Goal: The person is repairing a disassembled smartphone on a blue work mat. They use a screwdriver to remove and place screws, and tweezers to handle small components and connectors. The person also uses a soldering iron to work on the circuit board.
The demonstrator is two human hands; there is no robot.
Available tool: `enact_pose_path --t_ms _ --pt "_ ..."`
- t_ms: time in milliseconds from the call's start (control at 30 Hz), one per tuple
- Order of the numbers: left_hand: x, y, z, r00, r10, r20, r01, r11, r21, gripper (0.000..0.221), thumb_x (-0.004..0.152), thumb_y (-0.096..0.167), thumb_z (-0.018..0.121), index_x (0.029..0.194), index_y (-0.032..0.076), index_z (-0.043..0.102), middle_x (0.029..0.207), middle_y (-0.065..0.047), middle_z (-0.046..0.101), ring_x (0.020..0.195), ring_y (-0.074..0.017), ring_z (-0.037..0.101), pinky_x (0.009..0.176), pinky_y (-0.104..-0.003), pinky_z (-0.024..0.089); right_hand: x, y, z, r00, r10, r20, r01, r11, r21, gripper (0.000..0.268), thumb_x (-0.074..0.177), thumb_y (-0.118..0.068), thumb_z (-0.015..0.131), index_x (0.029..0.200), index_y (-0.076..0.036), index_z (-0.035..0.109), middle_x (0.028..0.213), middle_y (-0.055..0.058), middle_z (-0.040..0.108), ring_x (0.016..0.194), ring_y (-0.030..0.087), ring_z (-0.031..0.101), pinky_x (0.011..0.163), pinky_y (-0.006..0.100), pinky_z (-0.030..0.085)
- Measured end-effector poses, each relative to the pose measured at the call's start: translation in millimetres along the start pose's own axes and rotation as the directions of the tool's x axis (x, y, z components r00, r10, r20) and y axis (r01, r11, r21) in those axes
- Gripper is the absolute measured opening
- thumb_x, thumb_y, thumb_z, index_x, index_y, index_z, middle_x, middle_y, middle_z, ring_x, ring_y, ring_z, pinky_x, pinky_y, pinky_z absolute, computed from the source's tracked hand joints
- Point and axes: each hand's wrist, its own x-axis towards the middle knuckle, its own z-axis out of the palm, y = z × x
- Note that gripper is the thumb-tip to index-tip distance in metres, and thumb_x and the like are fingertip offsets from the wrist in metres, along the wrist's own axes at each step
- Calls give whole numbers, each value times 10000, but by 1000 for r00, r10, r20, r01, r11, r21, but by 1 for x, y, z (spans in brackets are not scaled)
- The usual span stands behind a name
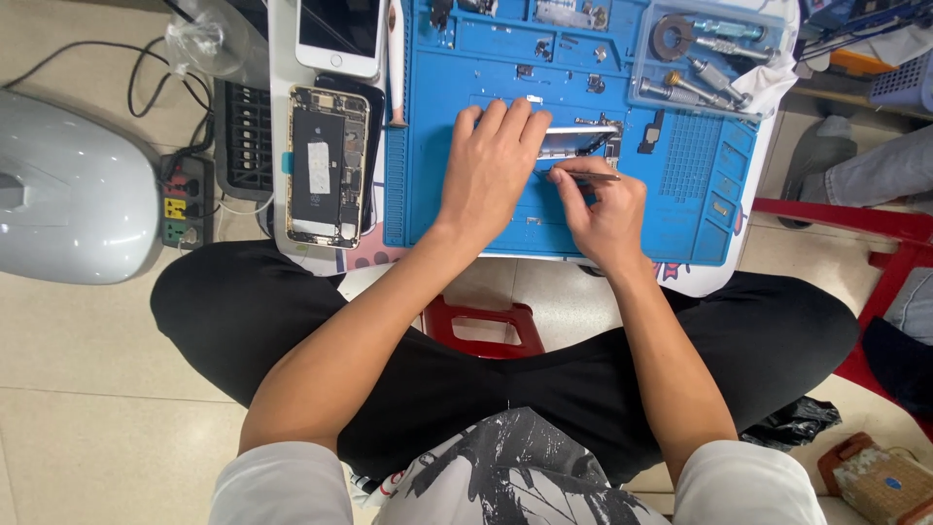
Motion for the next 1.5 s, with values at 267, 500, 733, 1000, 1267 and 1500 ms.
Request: enact_pose_path --t_ms 267,500,733,1000,1267,1500 --pt "-3 -2 21 999 14 -53 -23 984 -176 530 758 -11 923 1190 125 648 1057 -50 630 1009 -223 633 973 -447 472 0 2 2 995 94 -35 -93 995 43 61 1029 -50 739 996 -43 789 812 139 790 645 309 736 568 344 570" --pt "-2 -3 22 998 22 -60 -32 985 -169 489 797 -1 903 1194 129 648 1059 -50 626 1008 -225 634 966 -452 468 3 5 3 997 67 -29 -66 997 26 70 1034 -59 734 1000 -41 792 821 137 792 645 319 732 545 342 554" --pt "-11 1 23 995 19 -97 -35 986 -162 450 808 4 889 1161 118 635 1033 -55 620 980 -220 645 947 -427 483 -5 -18 -16 997 82 1 -82 994 74 102 1038 -38 716 985 -51 802 833 132 795 681 330 746 573 342 575" --pt "-17 6 14 991 53 -124 -71 987 -147 199 903 80 820 1034 151 688 870 -15 687 756 -163 715 796 -326 573 3 -33 -52 970 192 -149 -129 925 356 112 1069 -21 686 985 31 738 802 190 762 695 274 747 612 360 616" --pt "-14 12 9 998 21 -54 -25 997 -76 130 891 98 754 952 183 676 875 -7 644 740 -179 637 725 -345 498 114 -51 12 978 114 -175 -55 948 312 302 1101 -155 597 908 6 765 961 117 758 762 233 759 569 346 562" --pt "-9 6 7 993 28 -113 -38 995 -90 214 877 33 728 975 201 637 850 8 590 734 -212 578 671 -360 420 165 -34 25 994 -84 69 85 996 -1 239 1146 -181 557 1016 -18 675 869 71 790 780 239 770 666 375 563"
